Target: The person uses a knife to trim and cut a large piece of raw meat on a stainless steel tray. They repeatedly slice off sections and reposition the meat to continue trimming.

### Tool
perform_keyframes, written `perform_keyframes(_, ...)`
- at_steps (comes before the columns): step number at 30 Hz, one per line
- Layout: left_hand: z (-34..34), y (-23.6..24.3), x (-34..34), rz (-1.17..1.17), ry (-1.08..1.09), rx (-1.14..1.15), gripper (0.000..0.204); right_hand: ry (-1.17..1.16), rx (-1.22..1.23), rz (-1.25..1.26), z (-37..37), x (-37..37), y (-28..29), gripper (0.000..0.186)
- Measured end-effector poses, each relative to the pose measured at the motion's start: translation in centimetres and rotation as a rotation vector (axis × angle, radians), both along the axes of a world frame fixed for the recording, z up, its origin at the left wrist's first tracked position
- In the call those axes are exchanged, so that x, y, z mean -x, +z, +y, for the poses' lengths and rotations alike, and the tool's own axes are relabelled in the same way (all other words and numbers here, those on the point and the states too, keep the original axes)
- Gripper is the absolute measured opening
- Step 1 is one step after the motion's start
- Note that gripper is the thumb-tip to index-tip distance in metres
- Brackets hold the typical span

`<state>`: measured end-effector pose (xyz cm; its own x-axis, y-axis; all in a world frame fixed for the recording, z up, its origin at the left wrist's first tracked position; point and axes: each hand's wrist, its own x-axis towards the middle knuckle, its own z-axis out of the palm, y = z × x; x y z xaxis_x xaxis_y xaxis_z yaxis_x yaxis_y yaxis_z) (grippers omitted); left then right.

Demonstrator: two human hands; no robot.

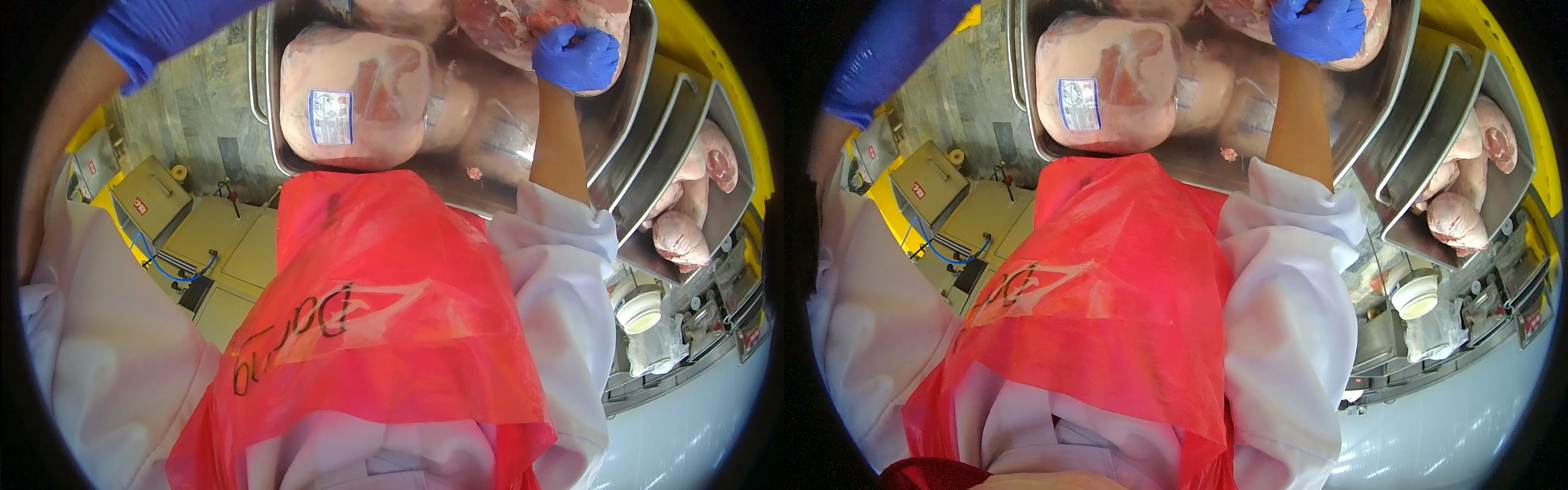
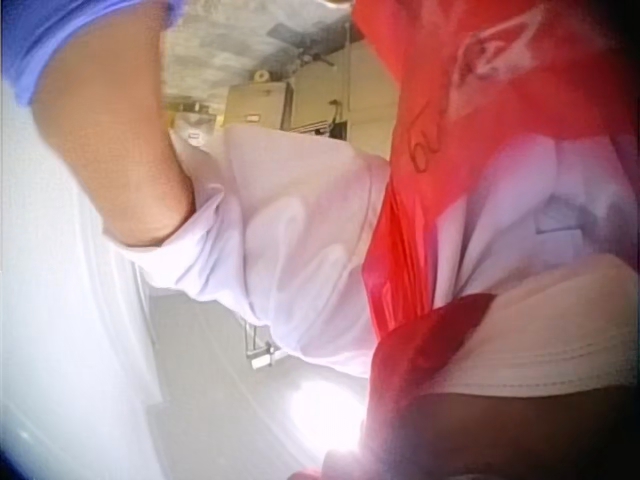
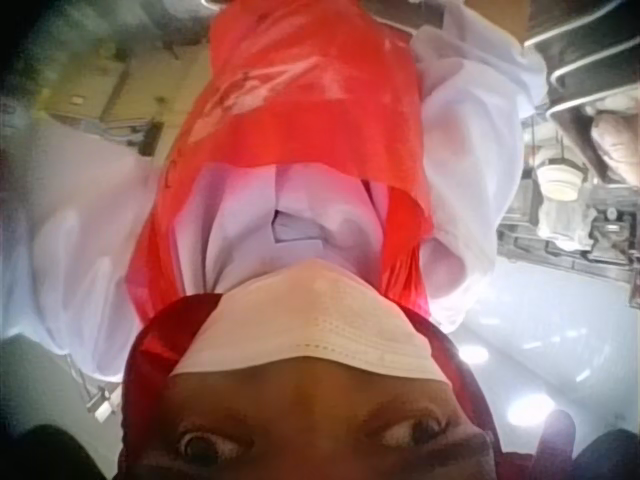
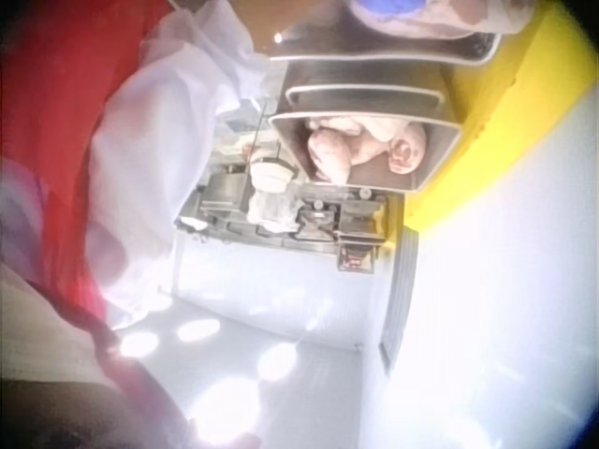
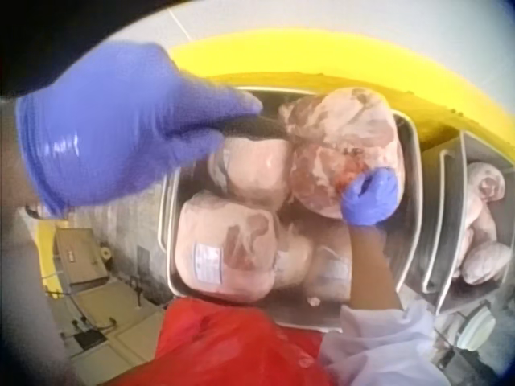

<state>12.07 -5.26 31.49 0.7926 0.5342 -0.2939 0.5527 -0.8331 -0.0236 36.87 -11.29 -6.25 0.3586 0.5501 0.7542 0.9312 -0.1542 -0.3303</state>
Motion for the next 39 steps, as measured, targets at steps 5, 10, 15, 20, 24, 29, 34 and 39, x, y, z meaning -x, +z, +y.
perform_keyframes(5, 1.2, -4.7, 0.7, 0.166, -0.233, -0.118, 0.044, -0.028, -0.017, -0.010, -0.4, -0.9, 0.0, 0.023)
perform_keyframes(10, -2.7, -2.5, 1.4, 0.215, 0.118, 0.044, 0.049, 0.096, -0.093, 0.132, 3.1, 4.8, 0.2, 0.024)
perform_keyframes(15, -7.3, -16.6, 0.8, -0.623, 0.559, 0.694, 0.048, -0.080, -0.017, -0.046, -1.5, -3.0, -0.5, 0.024)
perform_keyframes(20, -14.5, -17.8, -1.0, -0.778, 1.046, 0.728, 0.054, -0.006, -0.049, 0.022, 0.3, 0.0, -0.9, 0.025)
perform_keyframes(24, -18.3, -22.0, -2.5, -0.957, 1.090, 0.790, 0.064, 0.030, -0.021, 0.013, 0.1, 0.6, 0.6, 0.025)
perform_keyframes(29, -20.9, -24.7, -4.8, -0.948, 1.130, 0.809, 0.067, 0.079, -0.004, -0.016, -0.4, -0.8, 0.4, 0.025)
perform_keyframes(34, -21.7, -26.2, -6.2, -0.875, 1.263, 0.950, 0.069, -0.001, 0.080, -0.035, -0.7, -0.1, 0.6, 0.028)
perform_keyframes(39, -23.2, -29.3, -6.9, -0.909, 1.148, 0.749, 0.072, 0.075, 0.073, -0.095, -0.8, 0.9, 2.9, 0.033)
